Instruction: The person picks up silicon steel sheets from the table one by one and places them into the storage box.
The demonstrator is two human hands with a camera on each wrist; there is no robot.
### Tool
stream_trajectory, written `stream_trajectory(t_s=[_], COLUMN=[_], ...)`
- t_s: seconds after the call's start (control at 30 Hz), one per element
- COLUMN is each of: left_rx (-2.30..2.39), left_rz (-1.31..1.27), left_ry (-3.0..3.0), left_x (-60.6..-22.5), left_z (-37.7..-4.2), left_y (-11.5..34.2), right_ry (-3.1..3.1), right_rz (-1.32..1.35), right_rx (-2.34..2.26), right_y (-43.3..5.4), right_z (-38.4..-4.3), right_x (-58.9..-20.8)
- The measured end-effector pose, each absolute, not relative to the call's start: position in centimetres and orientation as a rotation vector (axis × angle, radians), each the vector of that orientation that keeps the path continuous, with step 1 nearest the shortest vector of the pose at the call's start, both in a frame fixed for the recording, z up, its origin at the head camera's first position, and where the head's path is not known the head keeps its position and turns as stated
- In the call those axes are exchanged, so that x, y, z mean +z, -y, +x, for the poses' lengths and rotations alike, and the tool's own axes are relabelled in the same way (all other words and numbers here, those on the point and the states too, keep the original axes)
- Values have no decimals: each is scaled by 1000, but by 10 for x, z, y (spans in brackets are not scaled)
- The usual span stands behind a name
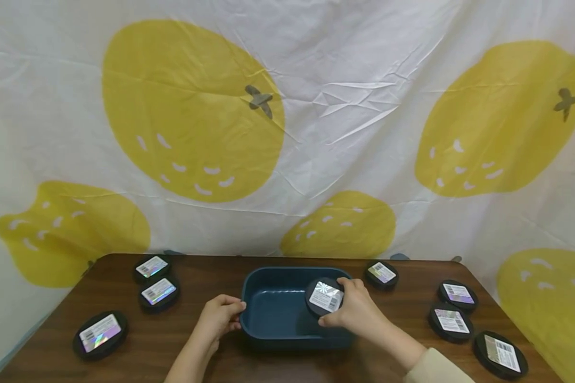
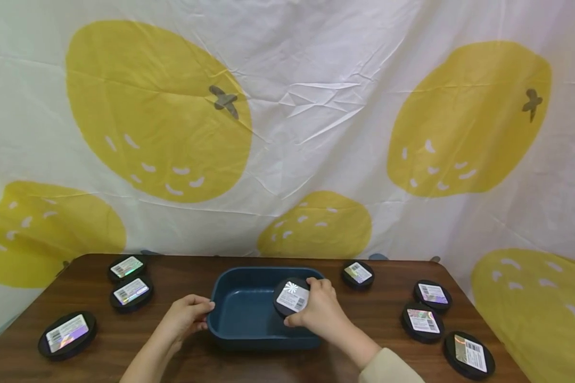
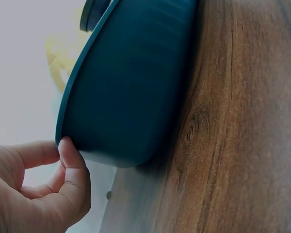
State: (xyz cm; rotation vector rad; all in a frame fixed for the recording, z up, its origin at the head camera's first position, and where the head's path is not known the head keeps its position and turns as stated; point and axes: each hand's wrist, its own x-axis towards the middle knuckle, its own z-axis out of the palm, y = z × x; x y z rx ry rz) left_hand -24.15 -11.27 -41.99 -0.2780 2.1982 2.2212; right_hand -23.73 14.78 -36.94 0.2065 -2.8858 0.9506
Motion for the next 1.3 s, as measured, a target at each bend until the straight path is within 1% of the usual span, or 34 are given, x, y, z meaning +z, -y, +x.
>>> stream_trajectory(t_s=[0.57,1.0,1.3], left_rx=[2233,2243,2247], left_rz=[-273,-265,-265], left_ry=[-2182,-2158,-2149], left_x=[-421,-423,-422], left_z=[-245,-244,-241], left_y=[113,112,113], right_ry=[2914,2960,2986], right_rz=[137,110,164], right_rx=[846,739,683], right_y=[-141,-136,-136], right_z=[-256,-260,-266], right_x=[-383,-399,-404])
